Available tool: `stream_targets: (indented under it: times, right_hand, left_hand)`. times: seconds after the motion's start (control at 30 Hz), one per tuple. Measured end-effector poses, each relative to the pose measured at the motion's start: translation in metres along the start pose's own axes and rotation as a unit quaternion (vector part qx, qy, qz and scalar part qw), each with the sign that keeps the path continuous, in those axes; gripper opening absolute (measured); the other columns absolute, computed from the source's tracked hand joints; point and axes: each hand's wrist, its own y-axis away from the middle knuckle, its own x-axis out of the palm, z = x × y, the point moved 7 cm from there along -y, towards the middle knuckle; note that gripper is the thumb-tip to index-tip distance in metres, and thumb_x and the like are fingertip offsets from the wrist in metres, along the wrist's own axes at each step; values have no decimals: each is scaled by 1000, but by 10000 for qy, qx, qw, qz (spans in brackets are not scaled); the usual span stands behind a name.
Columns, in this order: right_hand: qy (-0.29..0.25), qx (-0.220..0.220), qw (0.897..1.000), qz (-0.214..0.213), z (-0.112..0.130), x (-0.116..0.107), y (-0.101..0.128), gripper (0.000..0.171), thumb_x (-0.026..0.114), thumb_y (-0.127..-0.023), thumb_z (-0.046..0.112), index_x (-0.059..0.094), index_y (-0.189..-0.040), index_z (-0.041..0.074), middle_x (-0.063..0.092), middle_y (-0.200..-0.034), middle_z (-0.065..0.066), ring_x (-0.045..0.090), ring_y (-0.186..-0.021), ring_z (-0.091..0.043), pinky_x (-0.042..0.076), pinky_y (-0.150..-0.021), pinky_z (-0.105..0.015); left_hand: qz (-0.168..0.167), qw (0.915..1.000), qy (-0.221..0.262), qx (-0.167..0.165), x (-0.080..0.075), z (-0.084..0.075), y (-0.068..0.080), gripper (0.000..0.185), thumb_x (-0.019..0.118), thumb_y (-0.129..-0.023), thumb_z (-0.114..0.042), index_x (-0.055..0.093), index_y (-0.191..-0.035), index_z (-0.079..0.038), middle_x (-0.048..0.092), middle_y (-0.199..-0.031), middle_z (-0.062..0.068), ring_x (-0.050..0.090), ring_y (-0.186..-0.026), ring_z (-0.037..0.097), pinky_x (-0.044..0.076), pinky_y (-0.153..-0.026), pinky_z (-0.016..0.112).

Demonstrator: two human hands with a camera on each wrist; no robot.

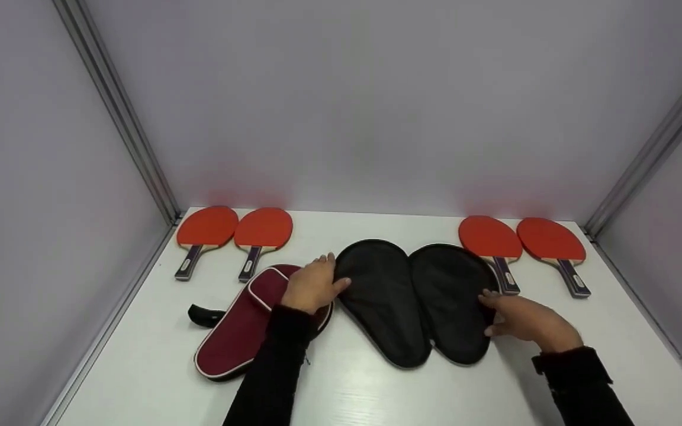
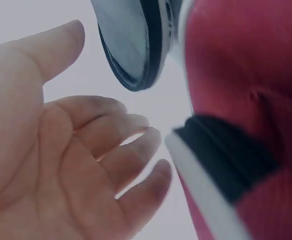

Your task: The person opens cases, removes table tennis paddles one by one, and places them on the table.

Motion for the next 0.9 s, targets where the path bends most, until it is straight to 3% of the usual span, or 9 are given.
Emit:
stream_targets:
  times: [0.03,0.1,0.2,0.37,0.43,0.63,0.9]
  right_hand:
    - [25,-30,10000,7,-1,0,0,80,92,-101,20,57,-166,-11,49,-177,-39,46,-165,-64,46,-132,-77]
    - [82,-61,9999,2,-1,1,0,81,92,-100,21,57,-166,-11,49,-177,-38,47,-165,-64,46,-132,-76]
    - [63,-14,10000,6,-2,1,0,82,93,-99,20,57,-166,-10,49,-178,-38,46,-166,-64,45,-132,-77]
    - [48,38,10000,-21,-1,2,0,84,94,-98,19,56,-167,-9,48,-178,-38,46,-166,-63,46,-132,-77]
    - [78,52,10000,-9,-1,3,-1,84,94,-99,20,56,-168,-9,47,-179,-39,46,-166,-63,47,-131,-77]
    - [210,30,9998,-46,1,4,-2,84,93,-99,23,57,-167,-9,49,-177,-39,49,-164,-63,50,-128,-78]
    - [377,-140,9990,-211,12,4,-2,82,93,-100,28,60,-165,-8,53,-175,-38,58,-158,-62,55,-123,-76]
  left_hand:
    - [43,9999,-134,36,1,2,1,87,69,-115,-61,54,-172,2,71,-163,26,73,-150,41,65,-120,59]
    - [229,9997,-108,-40,-15,-10,13,81,68,-117,-56,55,-171,3,75,-156,28,77,-142,42,67,-116,59]
    - [431,9987,265,-95,-34,-27,26,72,68,-119,-46,58,-168,5,77,-150,31,78,-139,46,66,-117,62]
    - [190,9989,349,235,-20,-14,10,66,64,-119,-51,65,-164,-2,82,-144,25,81,-133,43,66,-113,62]
    - [117,9988,391,281,-22,-14,9,65,63,-120,-50,64,-164,-2,82,-145,25,81,-134,44,66,-115,62]
    - [85,9976,657,198,-58,-42,30,62,65,-121,-36,59,-168,4,77,-152,31,77,-139,50,63,-118,68]
    - [-214,9954,870,348,-71,-49,32,64,64,-122,-33,53,-172,5,66,-168,29,66,-157,47,54,-133,60]
